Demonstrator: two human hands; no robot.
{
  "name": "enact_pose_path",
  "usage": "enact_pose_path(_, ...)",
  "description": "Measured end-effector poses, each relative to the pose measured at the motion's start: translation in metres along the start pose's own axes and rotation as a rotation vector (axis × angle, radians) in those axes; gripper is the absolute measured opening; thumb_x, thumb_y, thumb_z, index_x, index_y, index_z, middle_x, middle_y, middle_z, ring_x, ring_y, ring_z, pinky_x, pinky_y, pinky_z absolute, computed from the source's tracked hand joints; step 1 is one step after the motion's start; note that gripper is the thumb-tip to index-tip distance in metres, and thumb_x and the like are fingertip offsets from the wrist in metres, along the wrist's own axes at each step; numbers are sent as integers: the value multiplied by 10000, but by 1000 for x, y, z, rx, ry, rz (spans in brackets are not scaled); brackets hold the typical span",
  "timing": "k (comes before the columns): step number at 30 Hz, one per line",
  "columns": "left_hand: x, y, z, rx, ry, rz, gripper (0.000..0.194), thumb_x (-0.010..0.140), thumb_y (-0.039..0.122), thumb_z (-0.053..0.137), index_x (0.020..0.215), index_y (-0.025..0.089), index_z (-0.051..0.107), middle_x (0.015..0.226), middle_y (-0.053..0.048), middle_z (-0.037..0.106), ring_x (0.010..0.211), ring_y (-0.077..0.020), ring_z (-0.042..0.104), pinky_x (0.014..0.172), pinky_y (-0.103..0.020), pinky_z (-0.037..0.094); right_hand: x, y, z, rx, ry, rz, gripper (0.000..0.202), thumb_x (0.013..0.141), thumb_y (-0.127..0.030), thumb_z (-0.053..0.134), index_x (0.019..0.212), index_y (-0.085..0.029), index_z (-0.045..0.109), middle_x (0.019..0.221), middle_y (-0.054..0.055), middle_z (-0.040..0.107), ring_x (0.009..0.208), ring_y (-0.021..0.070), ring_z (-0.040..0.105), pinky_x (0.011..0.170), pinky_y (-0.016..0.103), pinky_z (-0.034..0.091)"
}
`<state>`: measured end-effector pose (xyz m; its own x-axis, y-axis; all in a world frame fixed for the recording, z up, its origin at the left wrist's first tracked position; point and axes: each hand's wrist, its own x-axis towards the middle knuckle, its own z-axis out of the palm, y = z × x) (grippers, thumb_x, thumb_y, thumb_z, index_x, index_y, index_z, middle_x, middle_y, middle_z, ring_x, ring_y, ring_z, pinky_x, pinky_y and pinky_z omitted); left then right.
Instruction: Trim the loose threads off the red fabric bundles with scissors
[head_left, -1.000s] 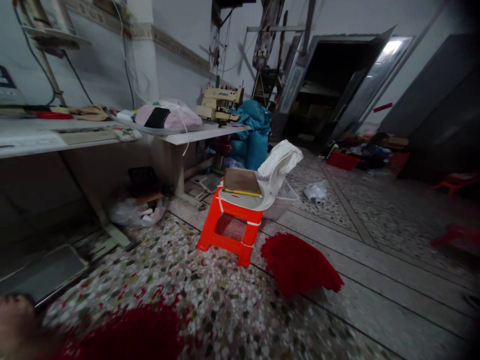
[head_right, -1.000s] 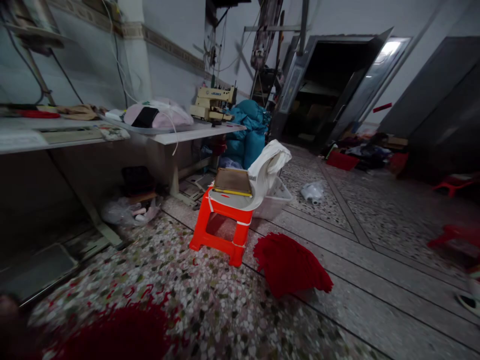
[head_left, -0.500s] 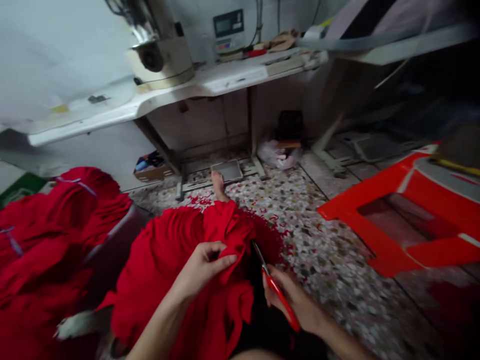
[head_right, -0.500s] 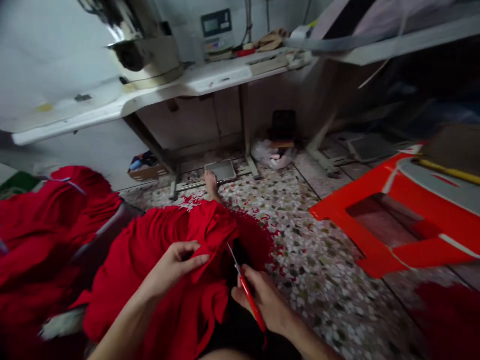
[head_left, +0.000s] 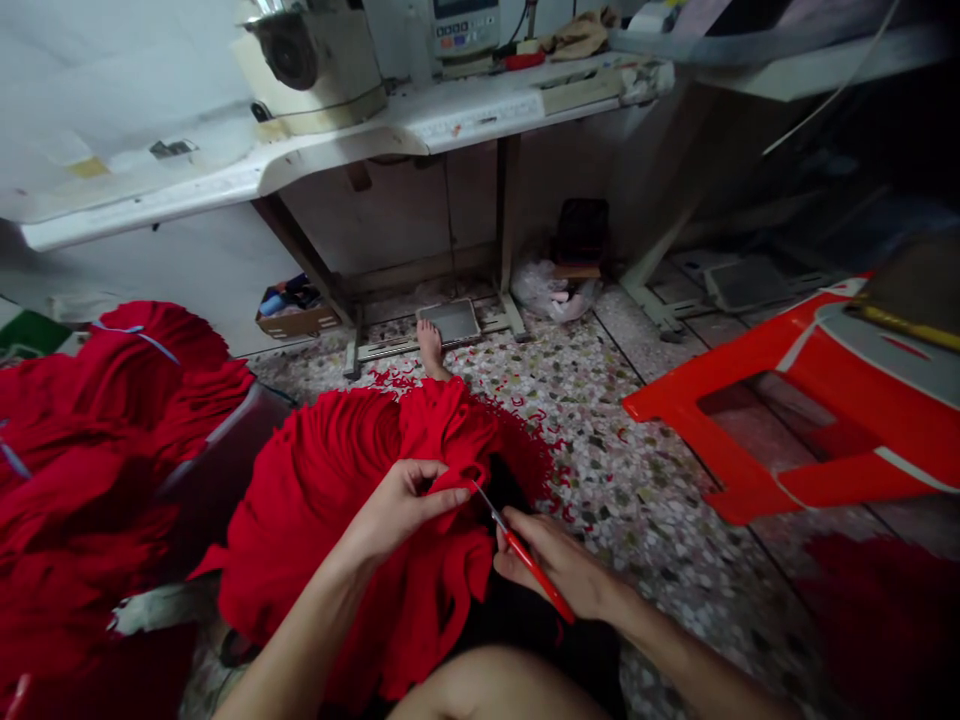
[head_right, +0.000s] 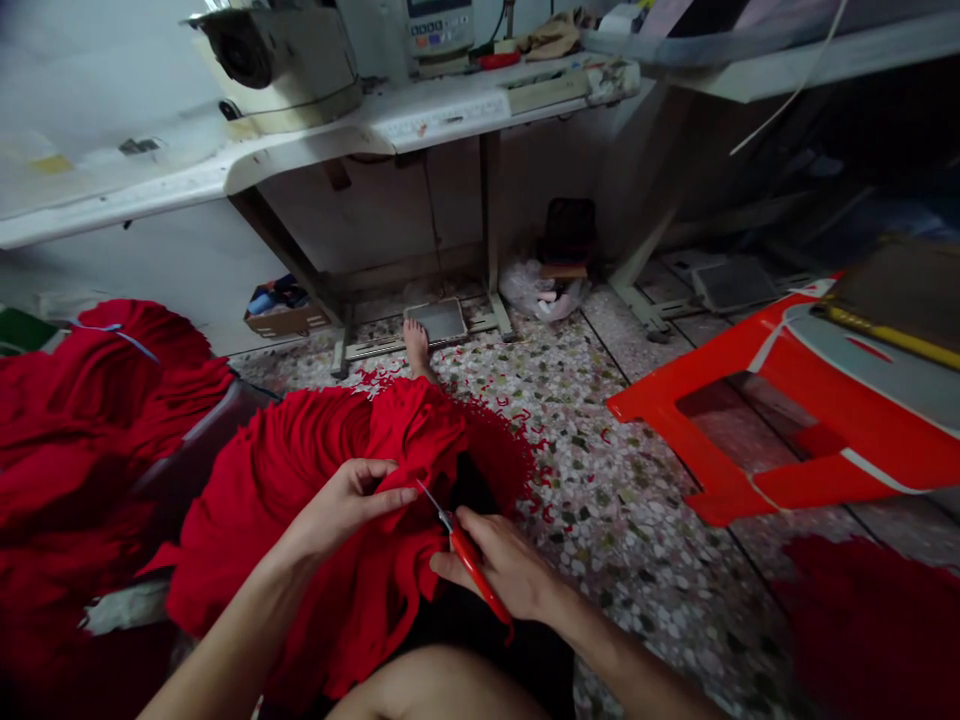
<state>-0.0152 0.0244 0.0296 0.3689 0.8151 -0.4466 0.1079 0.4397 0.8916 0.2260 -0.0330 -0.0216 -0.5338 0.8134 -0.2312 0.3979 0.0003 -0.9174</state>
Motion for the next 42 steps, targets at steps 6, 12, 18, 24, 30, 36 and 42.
enact_pose_path(6, 1, 1, 3, -35, 23, -7, 422, 703, 501, 914, 840, 113, 819, 653, -9, 654, 574, -91, 488, 583, -202, 369, 8, -2, -5, 14, -23, 13, 346, 979, -529, 648, 883, -206, 572, 720, -45, 580, 648, 139, 510, 614, 241, 367)
enact_pose_path(12, 4, -2, 1, -29, 33, -26, 418, 675, 496, 931, 845, 125, 843, 675, -21, 701, 596, -103, 531, 615, -206, 403, 11, 2, -5, 1, -8, 12, 352, 969, -516, 673, 857, -195, 582, 724, -53, 613, 642, 124, 491, 618, 234, 356)
enact_pose_path(18, 6, -6, 0, -23, 4, -43, 395, 705, 472, 920, 859, 116, 843, 696, -35, 709, 613, -115, 546, 621, -219, 410, 11, 25, 8, 49, 80, 140, 537, 810, -611, 807, 646, -187, 521, 559, -77, 457, 558, 106, 399, 503, 227, 252)
enact_pose_path(24, 5, -3, 8, -62, -4, -76, 417, 641, 491, 948, 739, 113, 801, 634, -16, 662, 573, -102, 503, 599, -218, 401, -5, 32, 10, 64, 62, 98, 463, 891, -591, 731, 727, -197, 549, 613, -59, 518, 582, 121, 436, 518, 226, 278)
enact_pose_path(30, 6, -3, 15, 46, -88, -77, 444, 683, 520, 912, 756, 96, 804, 576, 14, 574, 535, -81, 425, 554, -215, 327, -10, 21, 5, 6, 8, 35, 360, 953, -504, 684, 808, -195, 570, 653, -60, 553, 595, 119, 458, 568, 232, 309)
enact_pose_path(36, 6, -7, 18, 196, -154, -4, 455, 758, 551, 852, 860, 108, 841, 667, -24, 654, 618, -137, 523, 602, -241, 403, 2, 17, 10, 109, 56, 31, 412, 902, -568, 732, 841, -170, 645, 665, -54, 551, 611, 117, 434, 548, 220, 304)
enact_pose_path(42, -6, -3, 12, 288, -276, 64, 384, 856, 511, 782, 873, 130, 828, 730, -35, 679, 656, -146, 560, 642, -244, 446, -7, 41, 27, 274, 188, 161, 505, 768, -592, 843, 686, -180, 562, 599, -63, 489, 571, 111, 417, 517, 220, 327)
